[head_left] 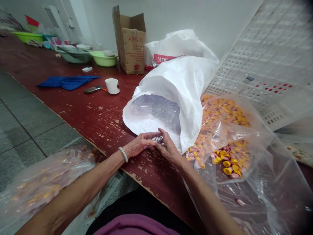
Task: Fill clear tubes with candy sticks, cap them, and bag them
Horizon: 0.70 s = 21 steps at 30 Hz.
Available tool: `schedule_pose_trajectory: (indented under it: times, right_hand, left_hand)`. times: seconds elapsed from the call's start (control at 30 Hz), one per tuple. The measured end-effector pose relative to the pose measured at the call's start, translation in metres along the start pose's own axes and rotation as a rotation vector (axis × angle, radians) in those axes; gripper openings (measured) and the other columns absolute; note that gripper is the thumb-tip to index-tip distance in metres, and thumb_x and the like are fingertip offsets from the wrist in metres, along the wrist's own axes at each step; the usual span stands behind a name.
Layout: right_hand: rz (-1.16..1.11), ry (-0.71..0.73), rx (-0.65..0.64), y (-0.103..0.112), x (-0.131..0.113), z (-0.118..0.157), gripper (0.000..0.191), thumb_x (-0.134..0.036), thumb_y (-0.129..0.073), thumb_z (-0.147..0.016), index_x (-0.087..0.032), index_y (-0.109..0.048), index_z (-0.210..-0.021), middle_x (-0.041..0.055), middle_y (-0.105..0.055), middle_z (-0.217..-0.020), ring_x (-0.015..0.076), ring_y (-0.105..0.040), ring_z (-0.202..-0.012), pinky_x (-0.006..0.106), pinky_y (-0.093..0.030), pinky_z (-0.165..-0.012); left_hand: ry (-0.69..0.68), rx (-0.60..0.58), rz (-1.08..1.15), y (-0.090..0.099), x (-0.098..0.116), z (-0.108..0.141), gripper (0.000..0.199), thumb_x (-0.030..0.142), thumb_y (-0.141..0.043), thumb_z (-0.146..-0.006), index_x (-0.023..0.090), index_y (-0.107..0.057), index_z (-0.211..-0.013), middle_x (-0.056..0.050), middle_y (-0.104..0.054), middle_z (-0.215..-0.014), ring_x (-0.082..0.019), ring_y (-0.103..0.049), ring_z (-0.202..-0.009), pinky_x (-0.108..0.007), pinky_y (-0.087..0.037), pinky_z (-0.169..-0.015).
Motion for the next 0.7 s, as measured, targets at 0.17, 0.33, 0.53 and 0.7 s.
schedule_pose_trajectory:
  times: [0.17,0.33,0.53,0.7]
  right_hand:
    - [-0.006,-0.005,-0.084,-0.002,-0.001,0.004,0.064,-0.035,-0.051,-0.083,-0.010,-0.029,-0.138,0.0174,-0.042,-0.129,0.0232,-0.043,-0.121,0.039,-0.036,-0.103]
    - [-0.181,-0.096,-0.070,-0.002,0.001,0.010,0.080,-0.045,-0.058,-0.080,-0.012,-0.020,-0.142,0.0174,-0.033,-0.138,0.0241,-0.037,-0.128,0.041,-0.032,-0.106]
    - [-0.507,-0.258,-0.022,-0.015,0.010,0.018,0.091,-0.045,-0.067,-0.073,-0.026,-0.015,-0.145,0.0099,-0.038,-0.138,0.0252,-0.040,-0.127,0.046,-0.038,-0.103]
    - [-0.646,-0.358,-0.027,-0.020,0.010,0.022,0.104,-0.048,-0.069,-0.069,-0.029,-0.001,-0.145,0.0110,-0.019,-0.149,0.0245,-0.036,-0.132,0.043,-0.036,-0.105]
  left_hand:
    - [-0.044,0.055,-0.064,0.001,-0.005,-0.003,0.038,0.023,-0.074,-0.066,0.017,-0.066,-0.103,-0.003,-0.068,-0.091,-0.010,-0.060,-0.070,-0.020,-0.044,-0.060]
    - [-0.116,0.100,-0.048,-0.007,0.000,0.003,0.033,0.021,-0.073,-0.067,0.016,-0.066,-0.099,-0.003,-0.068,-0.095,-0.014,-0.062,-0.085,-0.023,-0.046,-0.077]
    - [-0.049,0.107,-0.004,-0.013,-0.002,0.009,0.033,0.024,-0.072,-0.068,0.016,-0.065,-0.100,-0.005,-0.070,-0.094,-0.017,-0.064,-0.086,-0.028,-0.047,-0.080]
    - [0.011,0.036,0.054,-0.021,-0.001,0.012,0.031,0.026,-0.072,-0.070,0.016,-0.063,-0.097,-0.005,-0.068,-0.093,-0.015,-0.064,-0.084,-0.026,-0.048,-0.075]
Point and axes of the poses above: each hand's wrist, its own z-axis away from the middle knuckle, its own y-axis out of the back of the hand, x = y × z, the point moved 6 cm from there along -z, towards the middle knuckle
